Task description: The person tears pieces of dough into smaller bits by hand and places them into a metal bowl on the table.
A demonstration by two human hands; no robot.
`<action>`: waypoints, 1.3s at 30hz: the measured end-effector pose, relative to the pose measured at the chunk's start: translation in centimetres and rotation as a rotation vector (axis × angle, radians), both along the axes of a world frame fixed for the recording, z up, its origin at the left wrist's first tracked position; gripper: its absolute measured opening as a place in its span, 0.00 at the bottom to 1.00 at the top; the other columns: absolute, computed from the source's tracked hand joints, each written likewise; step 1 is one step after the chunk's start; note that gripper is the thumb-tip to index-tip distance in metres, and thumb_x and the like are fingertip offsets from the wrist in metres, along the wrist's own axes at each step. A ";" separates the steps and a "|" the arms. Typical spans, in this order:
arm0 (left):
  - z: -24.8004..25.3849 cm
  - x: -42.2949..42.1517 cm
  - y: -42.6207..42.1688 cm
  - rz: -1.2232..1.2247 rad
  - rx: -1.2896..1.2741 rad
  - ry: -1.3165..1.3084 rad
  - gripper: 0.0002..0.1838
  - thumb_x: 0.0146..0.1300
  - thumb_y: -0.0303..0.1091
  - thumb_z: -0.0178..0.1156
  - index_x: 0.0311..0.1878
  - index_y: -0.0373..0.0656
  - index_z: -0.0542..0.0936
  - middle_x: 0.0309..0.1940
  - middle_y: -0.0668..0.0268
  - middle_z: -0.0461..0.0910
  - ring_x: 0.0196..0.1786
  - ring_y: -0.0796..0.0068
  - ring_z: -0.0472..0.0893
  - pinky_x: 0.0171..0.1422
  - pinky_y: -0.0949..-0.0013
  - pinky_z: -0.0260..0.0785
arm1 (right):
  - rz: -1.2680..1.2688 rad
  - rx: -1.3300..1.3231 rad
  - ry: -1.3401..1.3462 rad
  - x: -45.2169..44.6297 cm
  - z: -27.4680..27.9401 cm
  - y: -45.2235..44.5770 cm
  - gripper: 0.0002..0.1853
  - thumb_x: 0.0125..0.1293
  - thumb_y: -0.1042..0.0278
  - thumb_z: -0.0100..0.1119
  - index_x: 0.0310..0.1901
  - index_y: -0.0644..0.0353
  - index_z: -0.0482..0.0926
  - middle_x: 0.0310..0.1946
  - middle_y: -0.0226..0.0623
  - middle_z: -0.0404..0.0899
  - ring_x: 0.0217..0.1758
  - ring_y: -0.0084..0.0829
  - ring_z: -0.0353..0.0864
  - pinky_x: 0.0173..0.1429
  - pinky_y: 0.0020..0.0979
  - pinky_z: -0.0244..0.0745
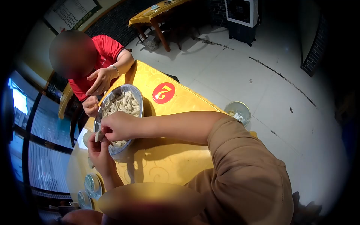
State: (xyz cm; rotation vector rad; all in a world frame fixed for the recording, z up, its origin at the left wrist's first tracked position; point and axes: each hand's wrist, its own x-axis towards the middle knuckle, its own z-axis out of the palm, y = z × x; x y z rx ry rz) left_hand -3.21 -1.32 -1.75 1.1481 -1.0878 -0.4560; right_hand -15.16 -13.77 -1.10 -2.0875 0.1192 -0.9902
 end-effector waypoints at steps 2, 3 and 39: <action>-0.1 0.0 -0.2 0.028 0.001 -0.010 0.16 0.61 0.22 0.60 0.52 0.37 0.71 0.41 0.67 0.76 0.39 0.82 0.74 0.42 0.79 0.67 | -0.038 -0.043 -0.002 0.3 -0.3 0.0 0.09 0.51 0.67 0.61 0.32 0.62 0.78 0.25 0.40 0.80 0.29 0.40 0.81 0.34 0.35 0.75; 0.0 -0.1 -0.3 0.024 0.004 -0.011 0.16 0.61 0.22 0.60 0.51 0.37 0.71 0.41 0.67 0.76 0.39 0.83 0.74 0.41 0.80 0.67 | -0.050 -0.064 0.018 0.3 -0.2 -0.2 0.08 0.51 0.67 0.61 0.32 0.62 0.78 0.25 0.41 0.80 0.29 0.40 0.81 0.34 0.35 0.75; 1.0 -0.6 0.1 -0.095 0.060 -0.023 0.18 0.58 0.21 0.62 0.53 0.37 0.72 0.41 0.66 0.77 0.41 0.82 0.77 0.43 0.81 0.70 | 0.046 0.126 0.246 -0.5 1.1 -0.3 0.08 0.54 0.67 0.60 0.33 0.62 0.77 0.20 0.27 0.74 0.25 0.15 0.69 0.30 0.22 0.67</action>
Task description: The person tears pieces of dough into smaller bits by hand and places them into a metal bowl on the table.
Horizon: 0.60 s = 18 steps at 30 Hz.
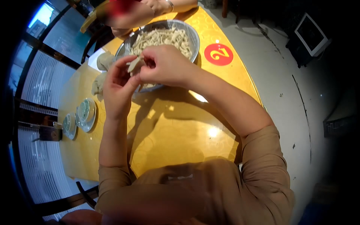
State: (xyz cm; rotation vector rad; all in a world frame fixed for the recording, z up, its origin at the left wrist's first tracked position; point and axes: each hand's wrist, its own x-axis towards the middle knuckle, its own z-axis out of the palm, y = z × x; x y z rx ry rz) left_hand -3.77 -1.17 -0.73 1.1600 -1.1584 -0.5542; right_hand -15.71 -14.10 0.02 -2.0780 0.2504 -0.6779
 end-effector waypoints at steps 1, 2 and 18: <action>0.0 -0.1 0.0 -0.013 -0.004 0.030 0.18 0.59 0.21 0.61 0.53 0.37 0.73 0.41 0.66 0.78 0.41 0.82 0.77 0.43 0.80 0.70 | -0.003 0.010 0.005 0.0 -0.1 0.2 0.08 0.54 0.68 0.59 0.33 0.62 0.77 0.20 0.26 0.73 0.24 0.15 0.68 0.29 0.22 0.66; 0.1 -0.2 -0.1 -0.026 -0.020 0.052 0.17 0.60 0.21 0.61 0.53 0.36 0.73 0.42 0.66 0.78 0.41 0.82 0.76 0.44 0.80 0.70 | -0.008 0.010 0.001 0.2 -0.2 0.2 0.08 0.53 0.68 0.58 0.33 0.62 0.77 0.19 0.25 0.72 0.24 0.14 0.67 0.28 0.21 0.64; -0.8 0.6 -0.6 0.014 0.024 0.412 0.13 0.61 0.25 0.58 0.49 0.32 0.75 0.38 0.66 0.79 0.39 0.83 0.77 0.45 0.79 0.69 | 0.254 0.428 -0.084 1.2 -1.7 -0.8 0.07 0.59 0.76 0.55 0.39 0.64 0.78 0.30 0.25 0.77 0.33 0.14 0.74 0.38 0.19 0.71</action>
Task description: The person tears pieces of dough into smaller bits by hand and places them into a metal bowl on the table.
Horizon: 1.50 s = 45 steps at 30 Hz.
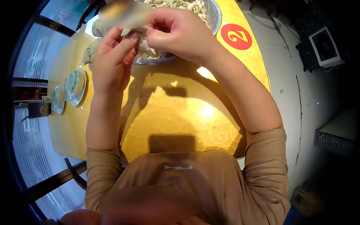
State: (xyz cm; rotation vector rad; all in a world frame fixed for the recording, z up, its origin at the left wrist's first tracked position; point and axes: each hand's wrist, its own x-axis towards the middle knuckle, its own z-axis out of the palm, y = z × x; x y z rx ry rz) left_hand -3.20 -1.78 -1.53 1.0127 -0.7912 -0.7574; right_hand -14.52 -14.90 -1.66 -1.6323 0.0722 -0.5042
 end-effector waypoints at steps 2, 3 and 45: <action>0.1 0.4 0.2 -0.012 0.002 0.045 0.13 0.62 0.26 0.58 0.49 0.32 0.75 0.37 0.67 0.79 0.38 0.83 0.77 0.45 0.78 0.69 | 0.090 0.080 -0.038 0.0 -0.7 -0.5 0.05 0.62 0.75 0.57 0.40 0.64 0.77 0.32 0.26 0.77 0.33 0.13 0.74 0.38 0.19 0.71; -0.1 0.9 0.2 0.014 0.015 0.087 0.14 0.62 0.27 0.59 0.50 0.33 0.75 0.37 0.67 0.79 0.37 0.83 0.77 0.45 0.78 0.70 | 0.155 0.164 -0.086 0.3 -1.4 -0.7 0.05 0.63 0.74 0.59 0.39 0.63 0.76 0.30 0.25 0.76 0.30 0.13 0.73 0.34 0.18 0.69; -0.2 0.6 -0.1 -0.008 -0.019 0.069 0.17 0.62 0.27 0.62 0.53 0.38 0.71 0.33 0.70 0.78 0.34 0.84 0.75 0.38 0.82 0.70 | -0.172 -0.252 -0.065 -0.4 1.1 -0.3 0.14 0.61 0.74 0.62 0.49 0.63 0.79 0.37 0.31 0.81 0.37 0.17 0.78 0.41 0.20 0.73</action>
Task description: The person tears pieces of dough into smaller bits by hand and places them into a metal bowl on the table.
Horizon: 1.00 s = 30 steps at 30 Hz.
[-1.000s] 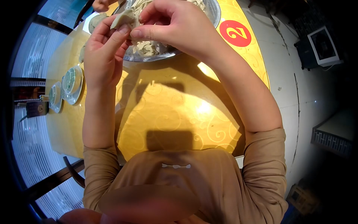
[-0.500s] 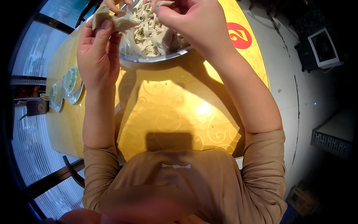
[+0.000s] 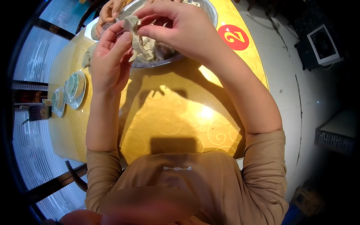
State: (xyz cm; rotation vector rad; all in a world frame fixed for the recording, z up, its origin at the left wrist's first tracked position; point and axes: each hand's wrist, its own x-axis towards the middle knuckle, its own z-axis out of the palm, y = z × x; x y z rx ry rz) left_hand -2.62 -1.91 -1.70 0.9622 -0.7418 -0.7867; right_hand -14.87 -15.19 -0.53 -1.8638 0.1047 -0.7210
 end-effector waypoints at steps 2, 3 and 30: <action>0.1 -0.3 -0.1 0.018 -0.017 -0.032 0.17 0.61 0.26 0.62 0.52 0.38 0.72 0.34 0.69 0.78 0.34 0.84 0.75 0.39 0.81 0.70 | 0.029 0.094 -0.038 0.3 -0.3 0.2 0.12 0.61 0.76 0.62 0.47 0.65 0.79 0.35 0.29 0.80 0.36 0.16 0.77 0.40 0.19 0.73; 0.0 -0.3 -0.1 0.034 -0.040 -0.055 0.16 0.61 0.26 0.62 0.52 0.38 0.73 0.35 0.69 0.78 0.35 0.83 0.76 0.40 0.81 0.71 | 0.022 0.132 -0.010 0.2 0.0 0.5 0.12 0.61 0.76 0.62 0.47 0.65 0.79 0.35 0.29 0.80 0.36 0.16 0.77 0.40 0.18 0.73; -0.7 -0.5 0.0 0.498 -0.056 -0.932 0.11 0.52 0.22 0.61 0.41 0.39 0.79 0.33 0.65 0.81 0.33 0.78 0.82 0.40 0.75 0.75 | -0.088 -0.201 0.008 -0.6 0.1 2.0 0.10 0.59 0.78 0.63 0.43 0.66 0.80 0.35 0.31 0.83 0.40 0.20 0.83 0.46 0.21 0.78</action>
